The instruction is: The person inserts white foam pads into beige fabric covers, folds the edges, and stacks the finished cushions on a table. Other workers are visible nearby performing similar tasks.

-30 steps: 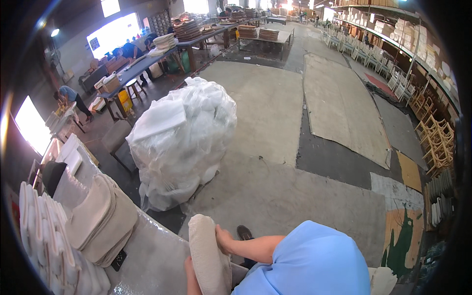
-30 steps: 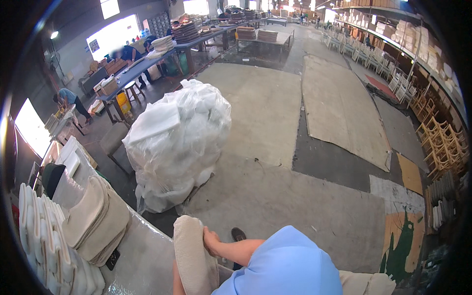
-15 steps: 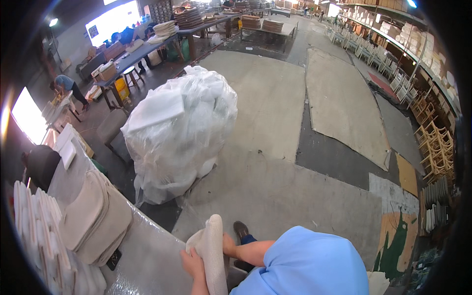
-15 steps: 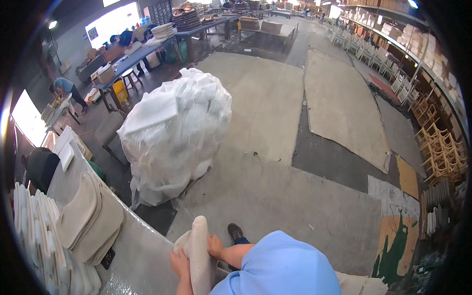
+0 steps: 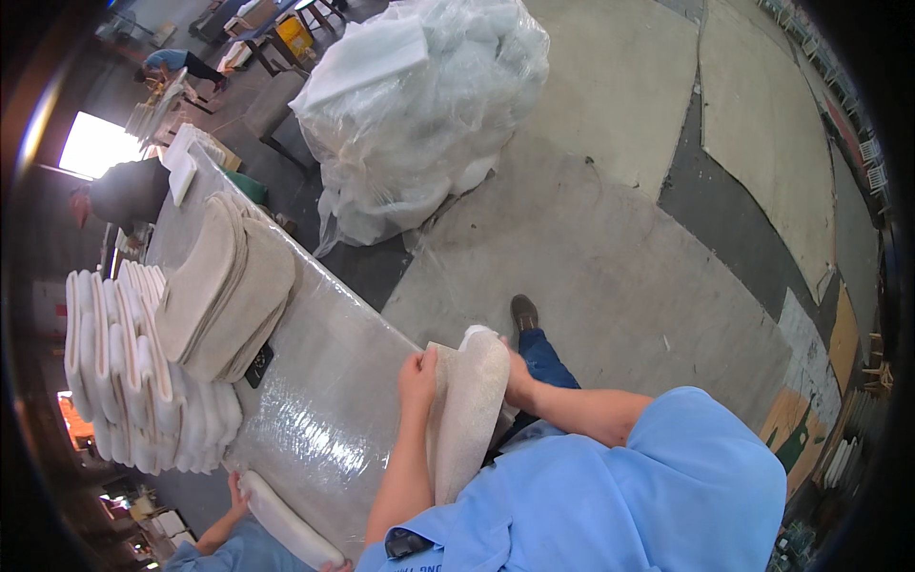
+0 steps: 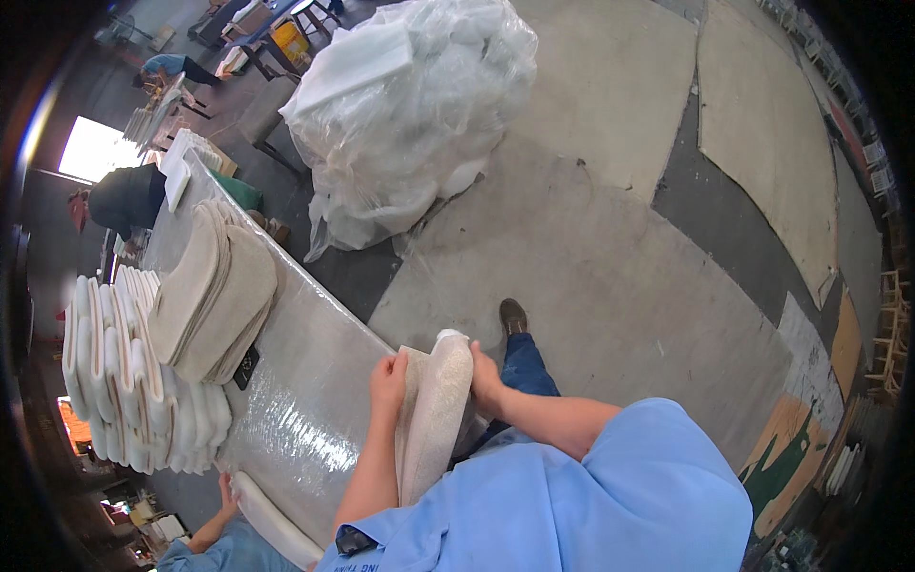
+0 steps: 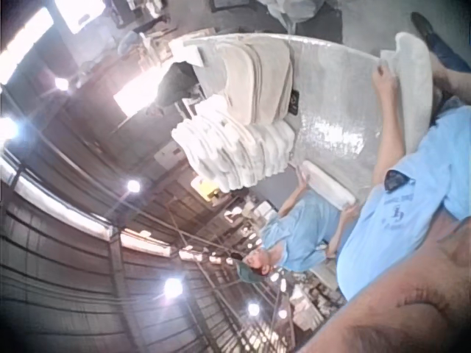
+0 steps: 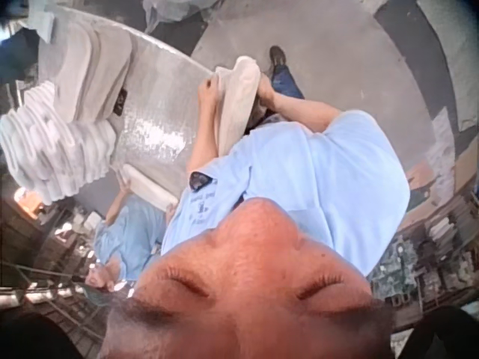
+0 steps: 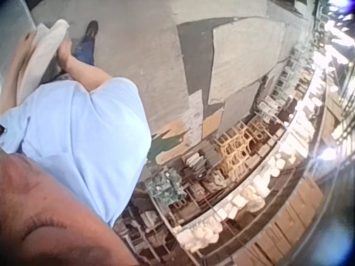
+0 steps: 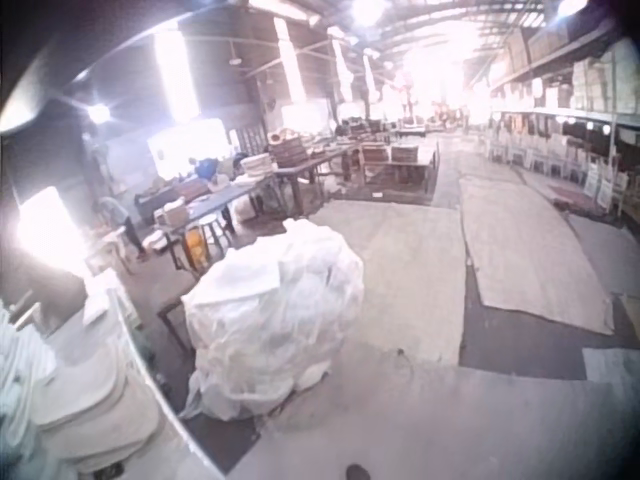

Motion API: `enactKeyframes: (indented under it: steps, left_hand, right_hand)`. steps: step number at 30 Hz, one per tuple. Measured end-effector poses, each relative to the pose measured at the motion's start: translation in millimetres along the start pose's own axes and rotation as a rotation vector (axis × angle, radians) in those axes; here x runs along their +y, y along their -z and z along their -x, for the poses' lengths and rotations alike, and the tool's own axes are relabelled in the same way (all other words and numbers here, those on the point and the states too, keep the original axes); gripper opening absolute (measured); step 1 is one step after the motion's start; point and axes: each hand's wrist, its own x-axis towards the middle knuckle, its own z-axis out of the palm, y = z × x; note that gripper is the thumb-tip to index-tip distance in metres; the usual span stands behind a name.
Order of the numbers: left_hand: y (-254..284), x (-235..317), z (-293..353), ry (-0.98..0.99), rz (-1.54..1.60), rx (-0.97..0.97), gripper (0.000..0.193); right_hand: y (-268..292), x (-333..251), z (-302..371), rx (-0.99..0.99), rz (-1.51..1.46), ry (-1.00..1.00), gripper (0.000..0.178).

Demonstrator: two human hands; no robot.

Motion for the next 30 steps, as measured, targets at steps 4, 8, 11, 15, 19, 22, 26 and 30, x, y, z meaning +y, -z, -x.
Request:
enactKeyframes:
  steps: [4,8,11,15,19,22,26,30]
  left_hand:
    - [-19,22,-16,-0.037,-0.108,-0.060,0.045]
    - [-35,23,-12,-0.140,-0.230,0.026,0.038]
    - [-40,28,-11,-0.236,-0.246,0.060,0.033]
    - [-42,46,-31,-0.392,-0.065,-0.064,0.029]
    - [-40,112,-60,-0.086,-0.080,-0.717,0.029]
    - [-58,147,-78,-0.117,-0.439,-1.008,0.036]
    - [-94,184,-86,-0.173,-1.063,-1.165,0.050]
    - [-115,193,-89,-0.108,-1.238,-1.232,0.048]
  right_hand:
    - [-5,-18,-17,0.171,-0.031,-0.154,0.061]
    - [-20,-29,-16,0.259,0.270,0.013,0.056]
    - [-17,-33,-22,0.296,0.522,0.041,0.053]
    - [-11,-17,-27,0.258,0.269,0.053,0.048]
    - [-1,-7,-23,0.241,0.119,0.090,0.045]
    - [-7,-12,-18,0.257,0.017,0.126,0.042]
    - [-11,-7,-22,0.247,-0.197,0.087,0.037]
    - [-15,-12,-15,0.250,-0.209,0.115,0.036]
